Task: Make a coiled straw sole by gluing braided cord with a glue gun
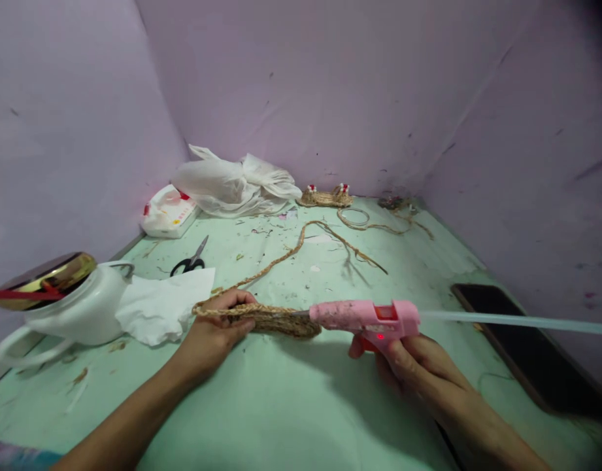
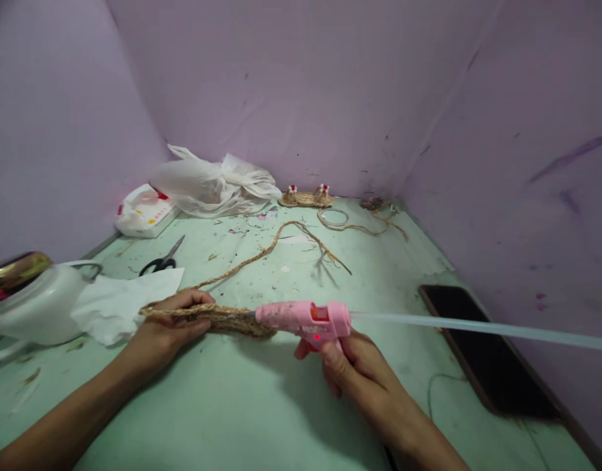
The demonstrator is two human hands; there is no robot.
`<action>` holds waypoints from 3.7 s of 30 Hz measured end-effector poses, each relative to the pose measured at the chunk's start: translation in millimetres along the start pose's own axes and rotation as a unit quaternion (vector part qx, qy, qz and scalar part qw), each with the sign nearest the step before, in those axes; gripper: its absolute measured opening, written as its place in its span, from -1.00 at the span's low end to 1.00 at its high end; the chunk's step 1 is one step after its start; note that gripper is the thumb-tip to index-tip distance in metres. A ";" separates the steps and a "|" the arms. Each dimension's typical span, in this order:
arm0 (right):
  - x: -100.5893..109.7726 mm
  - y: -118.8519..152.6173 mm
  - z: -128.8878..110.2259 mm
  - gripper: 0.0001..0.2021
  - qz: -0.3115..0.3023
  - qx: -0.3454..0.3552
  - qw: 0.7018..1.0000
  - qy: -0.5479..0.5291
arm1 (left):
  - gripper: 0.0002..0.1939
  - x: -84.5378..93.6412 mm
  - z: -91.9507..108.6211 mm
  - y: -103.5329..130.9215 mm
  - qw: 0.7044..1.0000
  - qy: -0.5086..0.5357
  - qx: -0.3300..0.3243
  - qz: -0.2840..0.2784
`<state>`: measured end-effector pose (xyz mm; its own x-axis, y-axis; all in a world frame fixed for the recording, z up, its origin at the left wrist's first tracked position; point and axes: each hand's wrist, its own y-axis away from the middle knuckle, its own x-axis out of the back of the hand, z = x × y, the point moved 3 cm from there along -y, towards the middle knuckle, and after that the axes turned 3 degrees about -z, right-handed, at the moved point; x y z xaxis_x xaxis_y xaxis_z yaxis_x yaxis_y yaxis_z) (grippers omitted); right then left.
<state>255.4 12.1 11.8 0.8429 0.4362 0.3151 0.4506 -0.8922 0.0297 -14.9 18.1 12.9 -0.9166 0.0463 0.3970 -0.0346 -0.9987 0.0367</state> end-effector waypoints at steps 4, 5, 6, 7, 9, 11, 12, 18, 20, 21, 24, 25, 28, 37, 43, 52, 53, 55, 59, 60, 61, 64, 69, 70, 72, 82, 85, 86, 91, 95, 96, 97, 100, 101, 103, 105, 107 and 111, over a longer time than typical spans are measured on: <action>2.2 5.7 -1.3 -0.58 0.044 0.014 0.998 0.044 | -0.90 0.6 0.5 2.9 0.999 -0.019 -0.022 0.022; 2.3 7.0 -1.5 -0.59 0.045 0.020 0.997 0.053 | -0.90 0.4 0.6 3.0 0.999 -0.022 -0.029 0.030; 2.1 8.2 -1.5 -0.61 0.044 0.024 0.997 0.062 | -0.91 0.0 0.9 3.3 0.998 -0.026 -0.038 0.038; 1.9 9.2 -1.5 -0.62 0.046 0.026 0.996 0.073 | -0.91 -0.4 1.4 3.7 0.997 -0.031 -0.048 0.044; 1.7 11.0 -1.5 -0.65 0.058 0.025 0.993 0.098 | -0.93 -0.9 2.6 5.3 0.995 -0.044 -0.072 0.053; 0.7 12.0 -1.7 -0.67 0.067 0.029 0.990 0.122 | -0.95 -1.0 3.7 8.0 0.992 -0.057 -0.098 0.055; -0.4 12.2 -1.6 -0.68 0.062 0.033 0.989 0.131 | -0.95 -0.8 3.9 9.3 0.991 -0.060 -0.110 0.057; -8.0 8.3 1.0 -0.66 0.023 0.045 0.985 0.168 | -0.95 -1.5 3.0 9.0 0.989 -0.060 -0.120 0.055; -9.3 6.2 -0.8 -0.66 0.026 0.050 0.984 0.168 | -0.95 -2.5 3.8 7.1 0.990 -0.057 -0.120 0.050; -9.9 5.2 -2.4 -0.65 0.025 0.053 0.984 0.169 | -0.95 -2.9 4.4 6.5 0.990 -0.057 -0.121 0.049; -12.2 2.9 -8.7 -0.66 0.015 0.057 0.983 0.175 | -0.95 -3.6 6.0 6.6 0.989 -0.062 -0.127 0.047; -12.7 2.3 -10.7 -0.66 0.015 0.057 0.983 0.174 | -0.95 -3.7 6.3 7.0 0.989 -0.065 -0.127 0.045; -14.0 0.7 -15.5 -0.68 0.017 0.066 0.984 0.164 | -0.95 -4.1 6.6 8.2 0.989 -0.071 -0.124 0.043; -18.7 -5.2 -22.7 -0.65 0.002 0.096 0.982 0.164 | -0.93 -6.1 8.3 6.4 0.991 -0.067 -0.112 0.041; -21.3 -7.5 -23.4 -0.62 0.004 0.080 0.984 0.158 | -0.94 -5.3 6.8 6.4 0.990 -0.074 -0.110 0.049; -18.5 -5.4 -19.7 -0.65 0.004 0.081 0.985 0.153 | -0.93 -4.4 3.7 7.7 0.990 -0.076 -0.108 0.047; -17.3 -4.7 -17.8 -0.66 0.005 0.077 0.985 0.153 | -0.94 -4.2 3.6 7.7 0.990 -0.075 -0.109 0.047; -14.7 -2.8 -13.8 -0.68 0.009 0.071 0.986 0.150 | -0.94 -4.1 3.9 7.8 0.990 -0.072 -0.111 0.047; -10.4 1.2 -10.7 -0.69 0.008 0.072 0.987 0.146 | -0.94 -4.7 6.8 7.6 0.989 -0.077 -0.121 0.043; -9.6 1.9 -11.1 -0.69 0.007 0.072 0.986 0.148 | -0.94 -4.8 7.6 7.5 0.988 -0.081 -0.125 0.044; -8.8 2.4 -11.8 -0.69 0.009 0.072 0.986 0.151 | -0.94 -4.7 8.4 7.4 0.987 -0.085 -0.129 0.046; -6.4 3.5 -12.9 -0.69 0.023 0.075 0.984 0.158 | -0.95 -3.8 9.5 7.7 0.984 -0.096 -0.140 0.054; -4.3 5.9 -8.4 -0.70 0.030 0.084 0.983 0.158 | -0.93 -2.6 9.1 9.9 0.978 -0.106 -0.167 0.066; -3.8 6.5 -7.3 -0.71 0.031 0.084 0.983 0.158 | -0.93 -2.5 8.9 10.3 0.977 -0.108 -0.169 0.068; -2.8 7.5 -5.2 -0.70 0.033 0.084 0.984 0.157 | -0.93 -2.5 8.9 10.7 0.977 -0.111 -0.169 0.071; 0.5 6.4 -8.8 -0.73 0.050 0.106 0.983 0.141 | -0.94 -1.8 11.2 10.5 0.974 -0.113 -0.180 0.083; -0.8 6.3 -10.4 -0.72 0.044 0.108 0.983 0.145 | -0.93 -2.1 11.1 11.2 0.974 -0.111 -0.179 0.081; -0.9 6.6 -9.5 -0.71 0.042 0.108 0.983 0.145 | -0.93 -2.1 11.2 11.4 0.974 -0.110 -0.179 0.080; 2.4 9.3 -1.4 -0.74 0.067 0.114 0.981 0.140 | -0.93 -1.3 12.3 11.9 0.974 -0.105 -0.180 0.087; 0.6 7.4 -5.6 -0.71 0.060 0.109 0.982 0.141 | -0.93 -2.7 12.7 11.7 0.972 -0.111 -0.187 0.088; -1.0 6.3 -8.5 -0.69 0.048 0.107 0.982 0.145 | -0.92 -3.4 12.9 11.6 0.972 -0.112 -0.189 0.087; -2.5 5.2 -11.6 -0.68 0.037 0.108 0.982 0.150 | -0.92 -4.0 13.2 11.6 0.971 -0.112 -0.191 0.086; -4.3 3.0 -17.9 -0.65 0.021 0.111 0.980 0.161 | -0.93 -5.1 13.8 11.4 0.971 -0.114 -0.193 0.086; -3.8 2.9 -18.2 -0.65 0.025 0.112 0.980 0.162 | -0.93 -5.1 13.8 11.3 0.971 -0.115 -0.192 0.086; -1.6 3.6 -16.9 -0.66 0.034 0.117 0.979 0.166 | -0.93 -4.5 13.8 11.2 0.972 -0.117 -0.188 0.085; 1.4 5.2 -14.2 -0.68 0.049 0.121 0.977 0.170 | -0.93 -3.5 13.8 11.2 0.972 -0.117 -0.184 0.084; 4.6 7.2 -11.9 -0.70 0.064 0.121 0.975 0.173 | -0.94 -2.3 13.7 11.3 0.973 -0.116 -0.177 0.085; 7.8 9.9 -10.4 -0.73 0.079 0.119 0.975 0.171 | -0.94 -0.8 13.5 11.7 0.975 -0.115 -0.165 0.094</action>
<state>263.4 5.5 24.4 0.7785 0.1949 0.5966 0.4133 -0.8745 -0.2537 -9.2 6.7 25.4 -0.8066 -0.1726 0.5654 -0.0361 -0.9402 -0.3386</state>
